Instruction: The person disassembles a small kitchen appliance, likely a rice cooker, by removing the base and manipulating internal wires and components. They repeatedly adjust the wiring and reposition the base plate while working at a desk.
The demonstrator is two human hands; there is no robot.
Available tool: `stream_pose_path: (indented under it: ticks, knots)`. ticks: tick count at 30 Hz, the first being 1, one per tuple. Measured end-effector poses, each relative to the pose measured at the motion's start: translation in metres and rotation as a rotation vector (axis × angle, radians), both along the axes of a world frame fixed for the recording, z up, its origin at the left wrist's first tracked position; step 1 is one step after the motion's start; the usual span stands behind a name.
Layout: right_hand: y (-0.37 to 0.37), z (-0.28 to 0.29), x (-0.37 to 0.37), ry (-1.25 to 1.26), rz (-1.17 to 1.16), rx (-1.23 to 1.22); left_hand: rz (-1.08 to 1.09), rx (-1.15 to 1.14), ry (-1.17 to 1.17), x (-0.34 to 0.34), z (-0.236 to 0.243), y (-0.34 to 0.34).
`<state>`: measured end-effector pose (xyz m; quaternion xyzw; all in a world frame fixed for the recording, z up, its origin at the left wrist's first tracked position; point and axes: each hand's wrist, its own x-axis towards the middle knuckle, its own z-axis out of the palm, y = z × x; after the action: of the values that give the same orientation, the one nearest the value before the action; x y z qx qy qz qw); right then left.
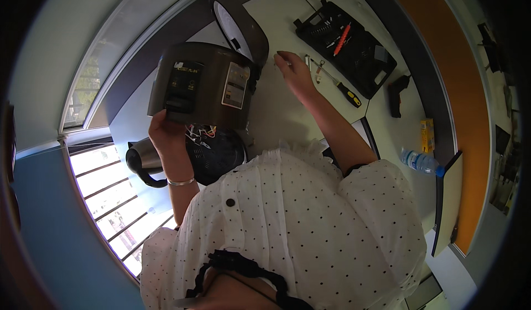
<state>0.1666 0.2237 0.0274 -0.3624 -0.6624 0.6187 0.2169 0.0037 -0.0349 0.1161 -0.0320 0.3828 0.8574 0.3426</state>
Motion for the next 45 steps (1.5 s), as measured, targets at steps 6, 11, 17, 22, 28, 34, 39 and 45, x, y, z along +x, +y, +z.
stream_pose_path:
  ticks: [6, 11, 17, 22, 28, 34, 39, 45]
  knots:
    - [-0.018, -0.031, 0.022, -0.129, 0.065, 0.015, 0.076, -0.06, 0.035, 0.009, 0.02, 0.008]
    - [-0.035, -0.067, 0.045, -0.184, 0.232, 0.818, 0.068, -0.003, 0.067, 0.009, 0.032, 0.01]
    - [-0.076, -0.085, 0.056, 0.045, 0.876, 0.99, 0.098, 0.017, 0.146, -0.002, 0.037, 0.013]
    - [-0.126, -0.128, 0.042, 0.291, 1.146, 0.974, 0.105, 0.007, 0.132, 0.003, 0.047, 0.01]
    - [-0.127, -0.152, 0.032, 0.284, 1.296, 1.171, 0.119, -0.008, 0.103, -0.002, 0.047, 0.008]
    - [-0.106, -0.139, 0.036, -0.12, 1.085, 1.205, -0.023, 0.183, 0.091, -0.008, 0.043, 0.0]
    - [-0.085, -0.141, 0.029, -0.199, 0.771, 1.342, 0.043, 0.107, 0.126, -0.007, 0.043, 0.009]
    - [-0.115, -0.053, 0.032, 0.207, 0.944, 1.101, 0.083, 0.174, 0.029, -0.007, 0.042, 0.015]
